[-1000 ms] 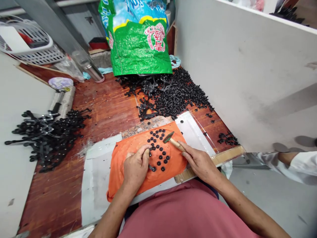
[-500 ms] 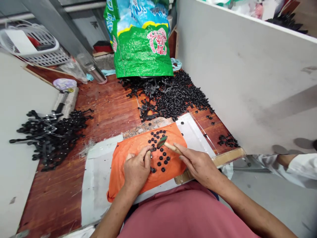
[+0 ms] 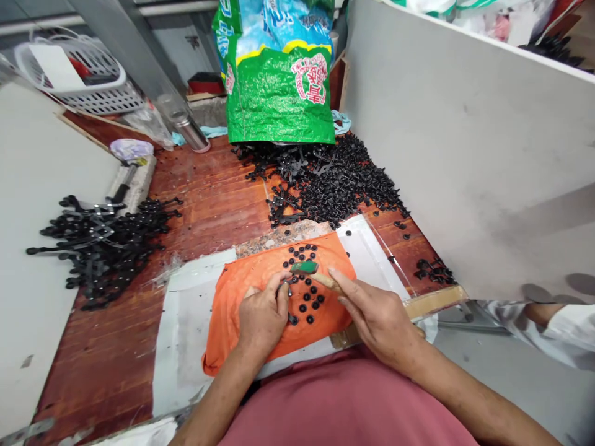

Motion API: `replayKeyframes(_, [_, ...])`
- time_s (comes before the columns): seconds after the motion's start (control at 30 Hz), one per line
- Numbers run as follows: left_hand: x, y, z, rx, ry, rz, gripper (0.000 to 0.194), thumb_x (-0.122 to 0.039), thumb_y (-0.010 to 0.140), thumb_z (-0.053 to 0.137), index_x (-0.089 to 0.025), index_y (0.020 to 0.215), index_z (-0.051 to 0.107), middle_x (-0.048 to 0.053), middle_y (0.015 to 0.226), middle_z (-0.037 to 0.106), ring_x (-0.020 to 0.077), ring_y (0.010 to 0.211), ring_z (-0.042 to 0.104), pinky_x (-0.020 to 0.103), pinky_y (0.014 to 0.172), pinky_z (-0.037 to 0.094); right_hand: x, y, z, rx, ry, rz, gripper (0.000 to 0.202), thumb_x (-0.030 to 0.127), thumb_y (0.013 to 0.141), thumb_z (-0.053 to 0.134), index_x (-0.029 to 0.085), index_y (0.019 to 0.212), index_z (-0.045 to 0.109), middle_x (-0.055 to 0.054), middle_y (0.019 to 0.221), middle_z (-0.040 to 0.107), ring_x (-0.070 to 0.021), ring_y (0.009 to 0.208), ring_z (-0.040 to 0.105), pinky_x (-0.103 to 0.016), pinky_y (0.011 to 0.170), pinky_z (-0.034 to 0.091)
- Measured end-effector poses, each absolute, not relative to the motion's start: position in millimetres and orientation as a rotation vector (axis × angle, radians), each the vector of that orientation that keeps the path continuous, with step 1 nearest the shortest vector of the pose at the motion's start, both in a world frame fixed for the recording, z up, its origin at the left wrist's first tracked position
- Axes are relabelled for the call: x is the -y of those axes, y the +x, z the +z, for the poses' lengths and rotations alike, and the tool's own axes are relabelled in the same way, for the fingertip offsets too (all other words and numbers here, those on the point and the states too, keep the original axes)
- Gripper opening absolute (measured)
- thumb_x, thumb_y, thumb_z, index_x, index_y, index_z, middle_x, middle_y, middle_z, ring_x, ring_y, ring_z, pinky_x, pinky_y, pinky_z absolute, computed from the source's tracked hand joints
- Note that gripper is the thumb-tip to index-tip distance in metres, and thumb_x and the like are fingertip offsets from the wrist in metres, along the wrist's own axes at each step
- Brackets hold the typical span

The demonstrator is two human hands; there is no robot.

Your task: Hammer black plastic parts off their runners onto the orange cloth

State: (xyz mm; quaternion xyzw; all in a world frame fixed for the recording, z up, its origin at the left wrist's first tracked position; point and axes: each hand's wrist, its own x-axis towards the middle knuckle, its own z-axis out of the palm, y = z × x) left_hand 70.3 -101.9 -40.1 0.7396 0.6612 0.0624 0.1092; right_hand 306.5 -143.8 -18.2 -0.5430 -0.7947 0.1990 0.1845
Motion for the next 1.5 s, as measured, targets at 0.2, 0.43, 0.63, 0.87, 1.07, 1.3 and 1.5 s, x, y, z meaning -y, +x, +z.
replayKeyframes(0.2, [99.9,71.8,-38.3,-1.951,2.162,0.114,0.032,-0.032,0.099,0.050,-0.029,0.124,0.070,0.001,0.067,0.073,0.0229,0.069,0.065,0.029,0.067,0.041,141.8,302.4,-17.8,2.280,-1.547,0.602,0.055,0.024,0.108,0.038,0.029,0.162,0.028,-0.006,0.096,0.073,-0.0204,0.081,0.070,-0.029,0.072,0.052])
replayKeyframes(0.43, [97.6,72.1,-34.6,-1.937,2.129,0.085,0.032,-0.031,0.100,0.048,-0.029,0.124,0.068,0.000,0.064,0.071,0.0233,0.069,0.066,0.029,0.068,0.042,141.4,306.0,-19.3,2.346,-1.614,0.600,0.056,0.020,0.106,0.039,0.029,0.161,0.032,-0.005,0.092,0.073,-0.0216,0.076,0.070,-0.029,0.067,0.051])
replayKeyframes(0.63, [98.5,72.2,-36.7,-1.956,2.164,0.053,0.032,-0.032,0.100,0.048,-0.029,0.125,0.068,0.000,0.067,0.073,0.0229,0.071,0.068,0.029,0.066,0.042,139.8,304.9,-19.4,2.322,-1.593,0.535,0.055,0.024,0.107,0.040,0.030,0.161,0.033,-0.006,0.093,0.074,-0.0207,0.077,0.070,-0.028,0.069,0.052])
replayKeyframes(0.87, [97.5,74.6,-34.7,-1.962,2.150,-0.029,0.034,-0.033,0.101,0.047,-0.027,0.129,0.066,0.003,0.071,0.075,0.0270,0.074,0.069,0.031,0.067,0.043,138.5,303.6,-13.9,2.287,-1.556,0.518,0.056,0.024,0.107,0.038,0.028,0.162,0.027,-0.007,0.098,0.073,-0.0209,0.082,0.070,-0.029,0.072,0.051])
replayKeyframes(1.07, [98.4,76.1,-35.3,-1.946,2.182,-0.023,0.035,-0.032,0.102,0.044,-0.026,0.130,0.064,0.003,0.070,0.074,0.0258,0.070,0.069,0.031,0.069,0.043,137.8,298.4,-15.7,2.402,-1.656,0.530,0.056,0.022,0.106,0.043,0.029,0.161,0.034,-0.007,0.093,0.075,-0.0223,0.077,0.072,-0.028,0.067,0.051])
replayKeyframes(1.3, [100.1,75.0,-33.9,-1.924,2.074,0.038,0.038,-0.033,0.102,0.039,-0.022,0.132,0.061,0.005,0.070,0.072,0.0275,0.073,0.068,0.034,0.074,0.044,136.9,296.4,-21.2,2.236,-1.617,0.785,0.051,0.030,0.108,0.041,0.028,0.159,0.038,-0.008,0.104,0.078,-0.0237,0.088,0.075,-0.032,0.076,0.056])
replayKeyframes(1.5, [97.7,54.7,-32.0,-1.627,1.585,0.578,0.040,-0.044,0.100,0.042,-0.025,0.132,0.057,0.005,0.100,0.072,0.0238,0.092,0.065,0.034,0.081,0.046,134.4,322.5,-23.7,1.839,-1.534,0.996,0.050,0.038,0.109,0.037,0.037,0.159,0.038,-0.001,0.151,0.057,-0.0240,0.131,0.061,-0.038,0.108,0.048])
